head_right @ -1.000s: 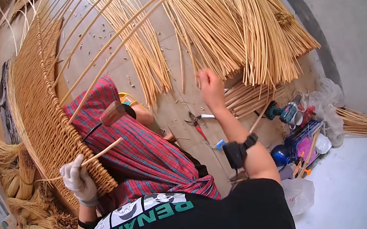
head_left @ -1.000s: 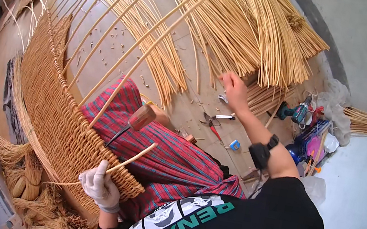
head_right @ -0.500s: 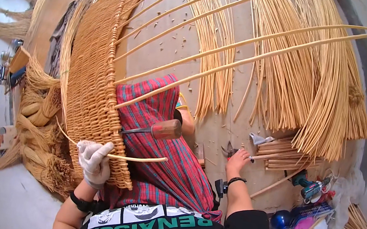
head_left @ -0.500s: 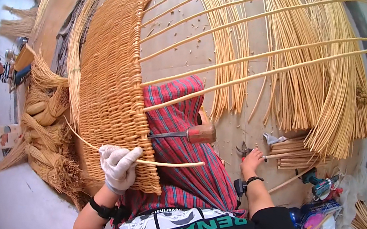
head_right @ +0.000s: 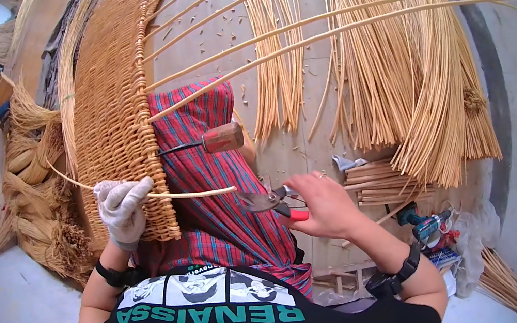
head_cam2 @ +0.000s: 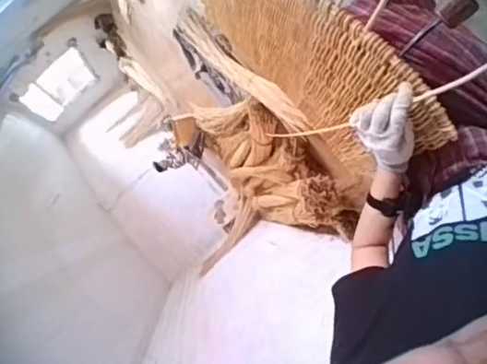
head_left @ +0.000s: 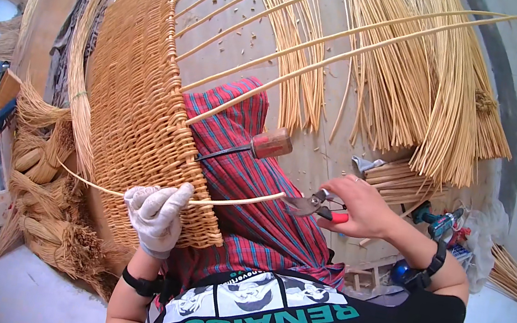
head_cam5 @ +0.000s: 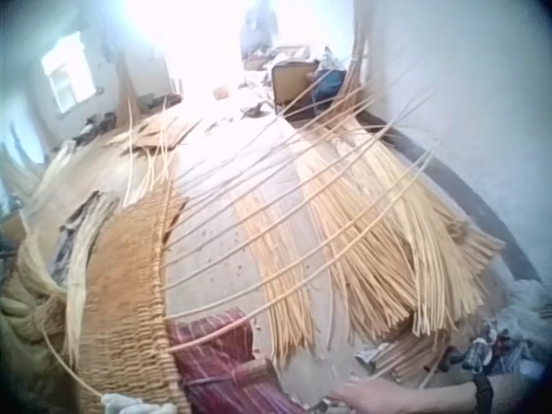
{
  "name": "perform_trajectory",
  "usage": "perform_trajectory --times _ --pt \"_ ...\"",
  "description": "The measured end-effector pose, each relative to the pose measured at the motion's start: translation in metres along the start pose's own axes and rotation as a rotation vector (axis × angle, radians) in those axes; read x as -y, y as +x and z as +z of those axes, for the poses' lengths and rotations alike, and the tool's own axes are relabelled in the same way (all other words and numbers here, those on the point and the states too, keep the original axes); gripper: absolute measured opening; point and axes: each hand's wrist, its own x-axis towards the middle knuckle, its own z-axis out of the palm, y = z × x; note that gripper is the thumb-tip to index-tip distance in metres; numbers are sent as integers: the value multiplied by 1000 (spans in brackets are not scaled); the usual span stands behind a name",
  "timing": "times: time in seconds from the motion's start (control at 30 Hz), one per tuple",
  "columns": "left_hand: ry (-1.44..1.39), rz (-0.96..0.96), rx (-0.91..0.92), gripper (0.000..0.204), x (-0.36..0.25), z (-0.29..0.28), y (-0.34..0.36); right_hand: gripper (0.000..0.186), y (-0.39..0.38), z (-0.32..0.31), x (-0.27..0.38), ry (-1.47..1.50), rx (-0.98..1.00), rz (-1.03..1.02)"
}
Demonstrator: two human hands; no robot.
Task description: The person is weaving wicker or straw strands together to create a large mat, using shears to trim the ends.
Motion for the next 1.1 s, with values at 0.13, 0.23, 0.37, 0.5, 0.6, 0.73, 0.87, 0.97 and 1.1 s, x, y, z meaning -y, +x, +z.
perform_trajectory --times 0.13,0.23,0.37,0.5,0.6,0.73,0.87,0.97,1.1 --pt "-12 10 -14 43 0 -2 2 62 11 -11 17 -83 -29 -109" --pt "-28 16 -24 44 1 -2 2 60 17 -16 19 -107 -20 -140" --pt "-33 -3 -21 44 2 -3 -1 59 21 -19 24 -107 9 -136" --pt "-55 11 -16 44 3 -1 -2 57 18 -22 26 -101 92 -93" --pt "-72 24 6 43 3 0 -6 54 20 -24 20 -59 186 -135" --pt "-83 31 29 39 3 2 -5 53 28 -9 -8 -11 327 -138" --pt "-106 41 7 35 8 6 5 55 31 77 -139 14 87 347" --pt "-80 50 -22 38 11 4 5 63 46 161 -225 -287 105 804" --pt "-32 35 129 37 10 -8 -10 60 39 206 -267 -377 82 902"
